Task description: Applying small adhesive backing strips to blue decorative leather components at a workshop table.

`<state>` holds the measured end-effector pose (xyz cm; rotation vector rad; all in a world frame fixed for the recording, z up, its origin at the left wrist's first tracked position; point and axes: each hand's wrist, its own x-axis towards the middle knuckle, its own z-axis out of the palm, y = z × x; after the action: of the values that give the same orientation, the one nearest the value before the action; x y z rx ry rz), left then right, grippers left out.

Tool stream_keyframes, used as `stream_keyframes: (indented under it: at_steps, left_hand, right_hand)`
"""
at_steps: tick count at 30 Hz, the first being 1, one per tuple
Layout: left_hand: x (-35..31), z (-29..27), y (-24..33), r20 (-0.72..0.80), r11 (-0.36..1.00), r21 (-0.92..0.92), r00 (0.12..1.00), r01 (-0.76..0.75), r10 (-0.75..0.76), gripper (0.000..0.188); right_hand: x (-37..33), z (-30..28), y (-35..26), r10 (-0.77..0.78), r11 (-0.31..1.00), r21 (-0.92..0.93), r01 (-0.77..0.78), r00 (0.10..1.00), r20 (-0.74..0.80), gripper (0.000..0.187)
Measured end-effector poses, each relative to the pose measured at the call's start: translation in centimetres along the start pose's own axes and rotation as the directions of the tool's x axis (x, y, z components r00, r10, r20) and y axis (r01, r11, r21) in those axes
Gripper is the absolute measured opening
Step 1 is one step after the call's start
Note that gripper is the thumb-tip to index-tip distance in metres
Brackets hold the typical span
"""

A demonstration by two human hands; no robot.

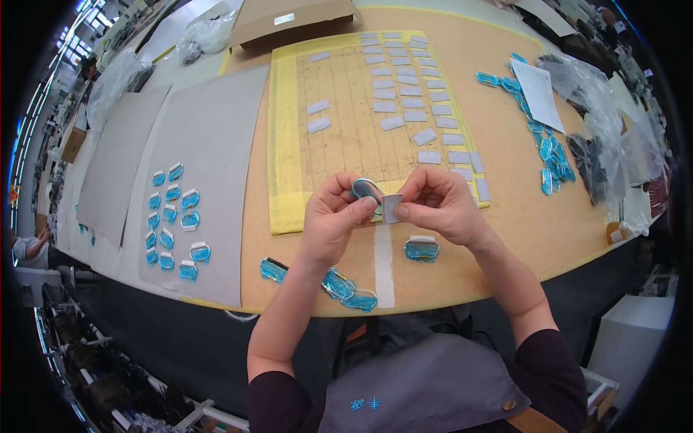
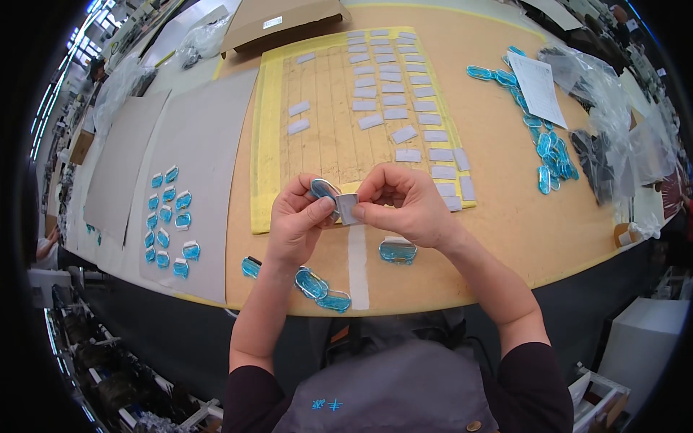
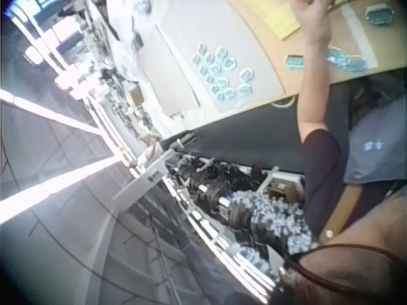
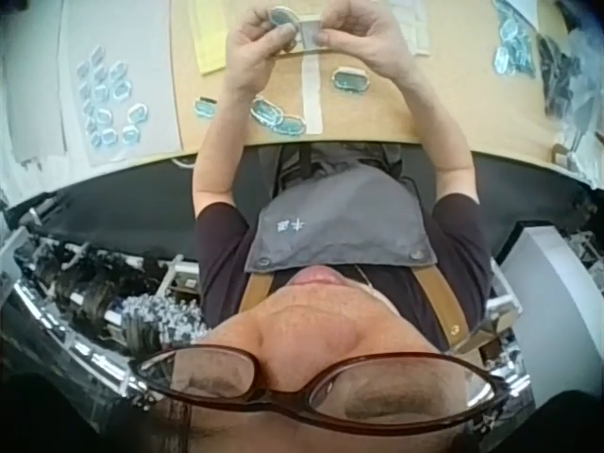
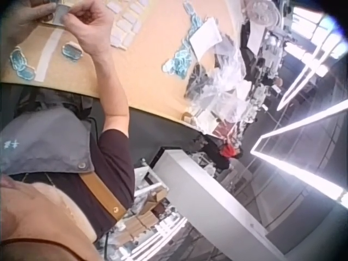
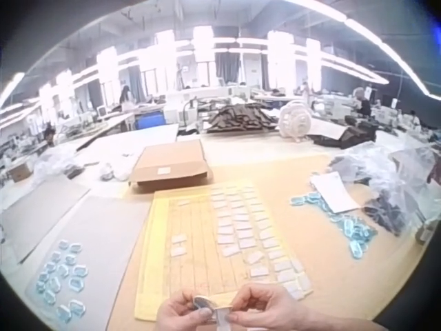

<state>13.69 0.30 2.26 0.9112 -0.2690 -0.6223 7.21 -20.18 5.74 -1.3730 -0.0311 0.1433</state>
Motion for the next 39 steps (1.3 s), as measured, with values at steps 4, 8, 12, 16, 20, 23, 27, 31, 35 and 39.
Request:
stream_keyframes:
  at_steps: [4,8,12,16,20,23,27,31,35,39]
  left_hand:
    - [0.0,0.2,0.2,-0.022,0.999,0.027,0.999,0.026,-0.026,0.021]
    - [0.0,0.4,-0.1,-0.038,0.999,0.041,0.999,0.025,-0.023,0.023]
    - [-0.1,0.5,0.2,0.068,0.994,-0.082,0.996,0.065,-0.06,0.027]
    - [-0.3,0.2,0.1,0.167,0.977,-0.195,0.984,0.088,-0.056,0.032]
    - [-0.3,0.2,-0.1,0.174,0.968,-0.234,0.983,0.09,-0.05,0.035]
    - [-0.2,-0.2,-0.4,0.273,0.969,-0.227,0.961,0.095,-0.03,0.04]
    - [-0.3,0.1,-0.6,0.232,0.965,-0.251,0.973,0.075,-0.015,0.038]
    - [-0.3,0.3,-0.4,0.23,0.969,-0.228,0.972,0.094,-0.04,0.03]
    - [-0.3,0.4,-0.5,0.274,0.969,-0.233,0.961,0.088,-0.021,0.029]
    - [-0.3,0.2,-0.8,0.269,0.971,-0.222,0.963,0.089,-0.026,0.029]
  right_hand:
    - [0.1,0.0,0.1,-0.217,0.963,-0.161,0.216,0.976,0.01,0.012]
    - [-0.4,0.7,-0.5,-0.233,0.908,-0.348,0.232,0.972,0.039,0.008]
    - [-0.5,0.5,-0.2,-0.204,0.95,-0.243,0.198,0.979,0.002,0.009]
    - [-0.3,-0.2,0.0,-0.122,0.992,-0.01,0.122,0.992,0.019,0.013]
    - [-0.4,-0.5,-0.2,-0.065,0.995,0.084,0.06,0.996,0.058,0.014]
    - [-0.5,-0.3,-0.4,-0.043,0.992,0.124,0.033,0.996,0.082,0.016]
    - [-0.6,-0.3,-0.2,-0.024,0.988,0.157,0.011,0.996,0.084,0.016]
    - [-0.7,-0.2,-0.2,0.002,0.986,0.167,-0.018,0.996,0.092,0.016]
    - [-0.7,-0.1,-0.4,0.04,0.976,0.207,-0.068,0.99,0.134,0.017]
    - [-0.1,-1.0,-0.6,0.012,0.977,0.209,-0.032,0.996,0.094,0.018]
